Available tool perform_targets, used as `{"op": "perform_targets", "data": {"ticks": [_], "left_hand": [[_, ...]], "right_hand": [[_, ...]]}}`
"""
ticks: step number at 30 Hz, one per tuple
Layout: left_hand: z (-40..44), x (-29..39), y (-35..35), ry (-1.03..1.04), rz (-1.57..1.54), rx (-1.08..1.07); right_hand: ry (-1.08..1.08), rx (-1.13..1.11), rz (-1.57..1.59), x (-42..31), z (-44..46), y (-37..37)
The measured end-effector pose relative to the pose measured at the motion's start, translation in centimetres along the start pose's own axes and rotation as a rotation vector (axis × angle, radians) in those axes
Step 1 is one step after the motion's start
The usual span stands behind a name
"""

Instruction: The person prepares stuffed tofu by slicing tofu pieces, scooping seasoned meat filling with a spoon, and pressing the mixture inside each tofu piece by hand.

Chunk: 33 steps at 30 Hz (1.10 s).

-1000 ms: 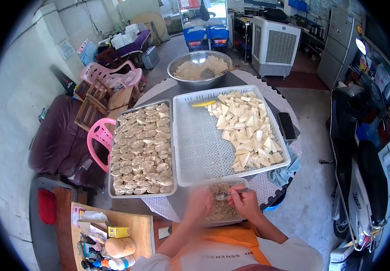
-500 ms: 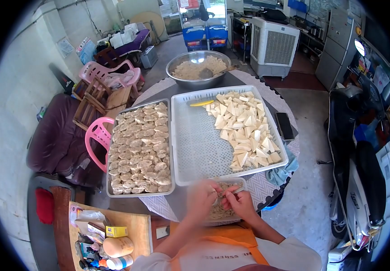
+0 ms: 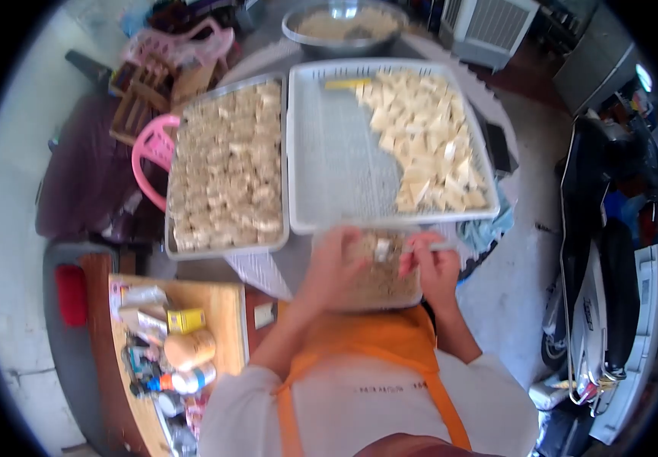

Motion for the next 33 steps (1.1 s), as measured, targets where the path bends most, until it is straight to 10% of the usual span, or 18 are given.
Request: {"op": "perform_targets", "data": {"ticks": [13, 25, 33], "left_hand": [[0.2, -0.2, 1.0, -0.276, -1.219, -0.183], [-1.4, -1.4, 2.0, -0.320, -0.662, 0.053], [-1.9, -2.4, 1.9, -0.366, -0.607, 0.067]], "right_hand": [[-0.017, 0.121, 0.042, -0.3, -0.4, -1.5], [0.222, 0.090, 0.216, 1.5, -0.2, 2.5], [-0.032, -0.088, -0.033, 1.0, -1.6, 3.8]]}}
Point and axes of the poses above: each hand's wrist, its own z-axis towards the middle knuckle, its own y-axis out of the palm, x = y × z, the point moved 4 cm from there along z, towards the middle knuckle, and after that the axes turned 13 degrees about z, right-handed, at the moved point
